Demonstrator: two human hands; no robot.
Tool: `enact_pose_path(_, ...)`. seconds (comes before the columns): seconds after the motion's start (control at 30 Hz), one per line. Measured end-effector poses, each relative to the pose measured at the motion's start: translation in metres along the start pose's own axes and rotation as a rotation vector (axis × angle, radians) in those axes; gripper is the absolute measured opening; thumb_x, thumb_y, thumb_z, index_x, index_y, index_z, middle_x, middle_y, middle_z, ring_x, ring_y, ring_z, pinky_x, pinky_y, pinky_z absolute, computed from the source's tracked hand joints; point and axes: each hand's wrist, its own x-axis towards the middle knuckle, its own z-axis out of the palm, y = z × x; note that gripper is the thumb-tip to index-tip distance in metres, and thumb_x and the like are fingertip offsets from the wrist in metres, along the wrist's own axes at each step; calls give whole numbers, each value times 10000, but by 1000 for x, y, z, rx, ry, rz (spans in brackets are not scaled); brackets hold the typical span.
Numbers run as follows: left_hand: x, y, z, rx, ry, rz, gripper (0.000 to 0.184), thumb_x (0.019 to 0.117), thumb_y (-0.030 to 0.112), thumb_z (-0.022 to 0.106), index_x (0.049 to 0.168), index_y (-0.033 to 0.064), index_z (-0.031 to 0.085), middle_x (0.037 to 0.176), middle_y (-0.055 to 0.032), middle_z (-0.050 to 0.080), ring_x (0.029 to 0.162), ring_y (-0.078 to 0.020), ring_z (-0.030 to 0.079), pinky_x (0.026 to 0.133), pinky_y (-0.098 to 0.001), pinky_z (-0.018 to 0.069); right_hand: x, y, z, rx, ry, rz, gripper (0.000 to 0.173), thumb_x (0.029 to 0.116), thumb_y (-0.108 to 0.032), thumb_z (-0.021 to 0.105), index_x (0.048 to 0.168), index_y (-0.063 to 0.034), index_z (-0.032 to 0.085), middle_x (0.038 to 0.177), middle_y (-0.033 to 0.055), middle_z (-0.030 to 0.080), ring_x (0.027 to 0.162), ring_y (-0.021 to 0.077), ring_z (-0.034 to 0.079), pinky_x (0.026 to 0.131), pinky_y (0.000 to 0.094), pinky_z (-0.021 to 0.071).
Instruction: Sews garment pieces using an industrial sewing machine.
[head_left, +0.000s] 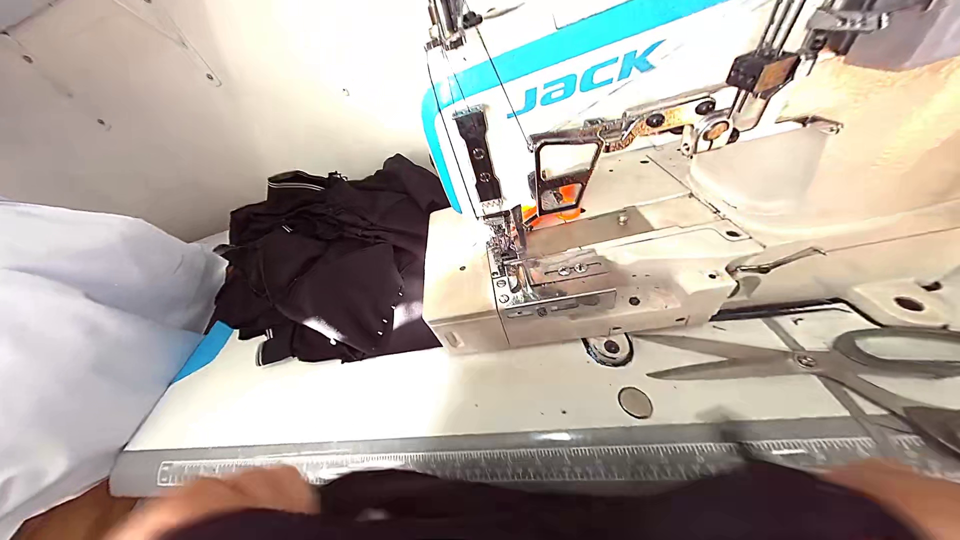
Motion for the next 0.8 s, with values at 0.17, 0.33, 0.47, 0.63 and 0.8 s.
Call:
enact_pose_path(0.17, 138, -10, -73, 634, -192, 432, 233, 1021, 201, 591, 1134, 3, 642, 1046, -32, 675, 971, -17, 635, 857, -164, 500, 20, 47, 41, 98, -147, 49, 186, 992, -152, 658, 860, -21, 654, 792, -59, 645, 748, -100, 559, 673, 91, 463)
enact_pose_path(0.33, 153, -25, 14, 1057, -170, 141, 508, 964, 211, 672, 1348, -90, 530, 1264, -351, 585, 1128, -505, 604, 942, -669, 480, 37, 96, 64, 196, 79, 421, 110, 924, -135, 742, 945, -38, 695, 874, -27, 720, 819, 23, 691, 768, 217, 588)
enact_pose_path(0.47, 40, -44, 84, 595, -142, 20, 328, 949, 340, 736, 1002, 27, 655, 880, -82, 689, 758, -85, 665, 676, -245, 571, 38, 106, 61, 297, 112, 531, 83, 911, -40, 724, 978, -51, 677, 913, -34, 723, 859, 31, 700, 809, 220, 593)
enact_pose_path(0.63, -20, -65, 133, 372, 39, -101, 411, 869, 364, 819, 1020, 106, 537, 975, 17, 615, 935, 43, 608, 845, -130, 524, 33, 103, 58, 347, -7, 523, 173, 860, -51, 779, 897, -129, 629, 826, -104, 675, 767, -25, 661, 715, 168, 566)
enact_pose_path(0.8, -24, -69, 132, 102, 89, -149, 142, 913, 224, 778, 924, 184, 642, 892, 126, 672, 862, 65, 649, 776, -117, 558, 36, 103, 54, 301, 22, 486, 163, 813, -73, 825, 817, -145, 679, 769, -121, 673, 728, -54, 640, 690, 133, 543)
